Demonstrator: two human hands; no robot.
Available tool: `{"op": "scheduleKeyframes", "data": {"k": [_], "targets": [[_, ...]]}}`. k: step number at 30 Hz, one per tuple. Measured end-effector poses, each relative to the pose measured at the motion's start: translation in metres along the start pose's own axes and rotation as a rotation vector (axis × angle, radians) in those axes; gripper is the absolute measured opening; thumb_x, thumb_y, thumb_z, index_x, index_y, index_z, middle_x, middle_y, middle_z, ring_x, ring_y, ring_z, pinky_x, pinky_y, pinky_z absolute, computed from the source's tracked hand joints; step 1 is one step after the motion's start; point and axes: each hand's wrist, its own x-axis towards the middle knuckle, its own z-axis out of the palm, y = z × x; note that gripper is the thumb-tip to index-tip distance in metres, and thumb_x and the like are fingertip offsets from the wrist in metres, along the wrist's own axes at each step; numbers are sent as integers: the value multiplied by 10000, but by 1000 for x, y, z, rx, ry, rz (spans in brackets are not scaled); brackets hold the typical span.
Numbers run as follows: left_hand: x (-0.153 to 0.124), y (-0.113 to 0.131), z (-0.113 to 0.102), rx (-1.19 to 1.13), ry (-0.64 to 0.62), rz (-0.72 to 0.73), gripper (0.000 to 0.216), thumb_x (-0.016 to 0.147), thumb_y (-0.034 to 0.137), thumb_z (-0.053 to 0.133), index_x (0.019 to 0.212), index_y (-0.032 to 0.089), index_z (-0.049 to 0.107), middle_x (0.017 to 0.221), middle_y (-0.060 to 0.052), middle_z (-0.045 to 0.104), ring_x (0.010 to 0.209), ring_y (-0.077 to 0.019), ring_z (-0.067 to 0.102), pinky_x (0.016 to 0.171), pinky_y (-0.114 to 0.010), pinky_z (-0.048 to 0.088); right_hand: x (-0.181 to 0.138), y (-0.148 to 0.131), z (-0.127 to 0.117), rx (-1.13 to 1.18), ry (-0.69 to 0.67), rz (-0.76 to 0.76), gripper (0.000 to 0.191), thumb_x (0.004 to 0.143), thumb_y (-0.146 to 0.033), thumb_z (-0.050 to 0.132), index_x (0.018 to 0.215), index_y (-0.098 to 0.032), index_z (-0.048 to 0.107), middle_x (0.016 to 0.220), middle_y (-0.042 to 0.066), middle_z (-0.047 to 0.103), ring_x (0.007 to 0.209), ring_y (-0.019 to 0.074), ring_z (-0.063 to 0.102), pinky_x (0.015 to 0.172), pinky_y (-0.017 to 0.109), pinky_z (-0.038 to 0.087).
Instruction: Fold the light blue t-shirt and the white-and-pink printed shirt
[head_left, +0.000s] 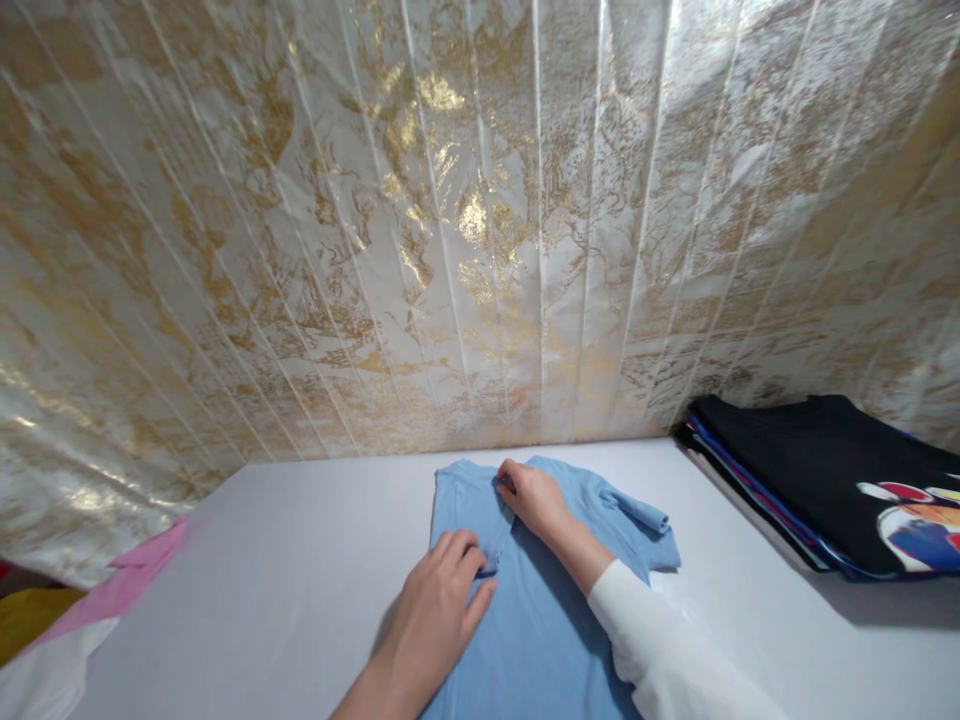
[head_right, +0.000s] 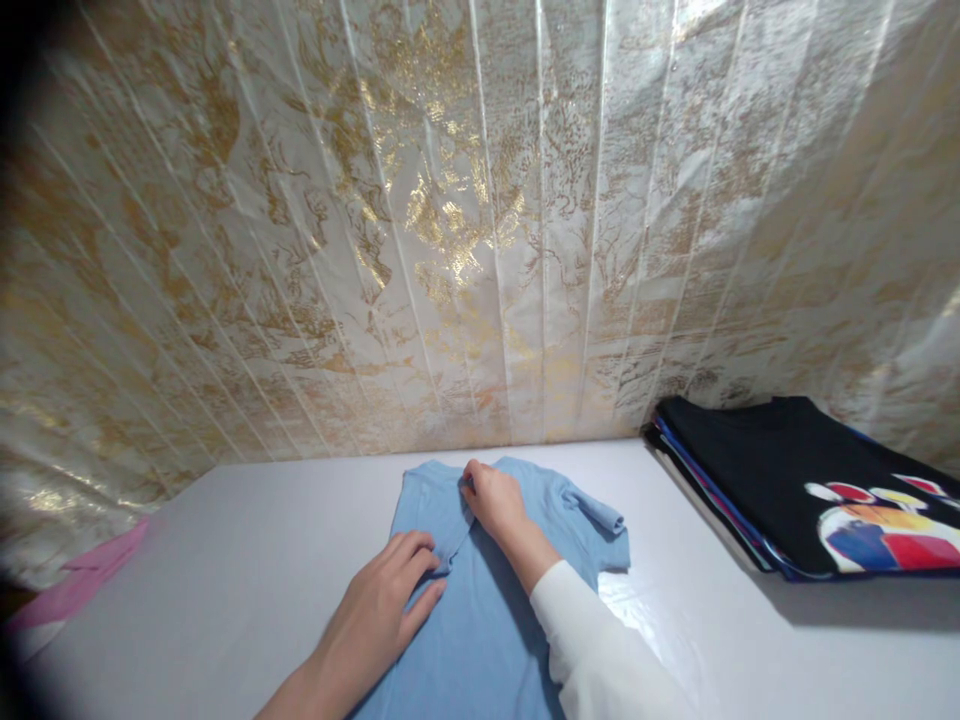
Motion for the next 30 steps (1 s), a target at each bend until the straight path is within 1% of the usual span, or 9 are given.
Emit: {"op": "scheduleKeyframes", "data": {"k": [6, 10, 13, 15, 18, 21, 23, 26, 30], "targets": [[-3, -22, 12, -86, 199, -87, 369, 973, 201, 354, 1317, 179, 489, 1293, -116, 560, 1200, -231, 530, 1014, -436, 447, 0, -1, -1, 5, -4, 1, 186, 897, -236, 541, 1074, -253, 596, 1019, 18, 718, 906, 162, 658, 651, 228, 355], [-8, -32, 26, 13, 124, -101, 435, 969, 180, 293, 1365, 184, 473, 1411, -109, 503, 1295, -223, 471, 1046, -438, 413, 0, -1, -1, 8, -3, 0, 189, 897, -225, 539, 1074, -255, 594, 1043, 21, 712, 912, 163, 656, 656, 229, 355], [-13, -32, 34, 112, 61, -66, 459, 965, 266, 391, 1411, 160, 420, 1479, -122, 419, 1364, -248, 384, 1079, -455, 370, -1, -2, -2, 16, 2, 4, 193, 903, -230, 527, 1085, -255, 589, 1038, 24, 712, 907, 169, 656, 661, 237, 357], [-13, -28, 33, 155, 63, -28, 513, 938, 272, 463, 1430, 153, 380, 1501, -131, 382, 1384, -263, 348, 1084, -459, 357, -2, -3, -3, 25, 5, 9, 196, 904, -240, 524, 1088, -255, 590, 1019, 24, 716, 897, 174, 657, 658, 244, 356], [-4, -16, 19, 166, 53, -5, 478, 880, 124, 489, 1353, 179, 449, 1424, -115, 479, 1310, -255, 437, 1039, -433, 400, -2, -4, -5, 43, 5, 15, 203, 892, -274, 530, 1084, -252, 595, 970, 21, 723, 868, 175, 657, 648, 245, 352], [10, -1, 2, 182, -58, -41, 348, 823, 6, 486, 1100, 192, 583, 1139, -67, 619, 1061, -231, 581, 897, -382, 485, -2, -5, -5, 67, 3, 11, 232, 850, -264, 551, 1076, -246, 602, 907, 6, 724, 824, 173, 653, 631, 240, 344], [18, 6, -3, 217, -98, -80, 225, 834, 28, 525, 980, 182, 600, 1021, -57, 621, 961, -233, 592, 827, -372, 506, -2, -5, -5, 92, 11, 1, 255, 825, -219, 546, 1072, -243, 603, 879, -2, 720, 805, 166, 649, 629, 236, 346], [23, 10, -2, 237, -43, -127, 66, 889, 142, 562, 933, 175, 599, 1000, -68, 613, 945, -251, 584, 799, -384, 508, 1, -2, -3, 141, 49, -7, 289, 845, -177, 498, 1120, -227, 570, 907, 5, 707, 818, 156, 645, 662, 229, 377], [19, 8, 3, 119, 26, -100, 71, 929, 203, 545, 910, 184, 610, 999, -55, 616, 945, -241, 578, 807, -374, 497, 5, 2, 1, 185, 94, -13, 268, 878, -179, 474, 1138, -199, 534, 932, 19, 678, 839, 151, 632, 725, 231, 414]]}}
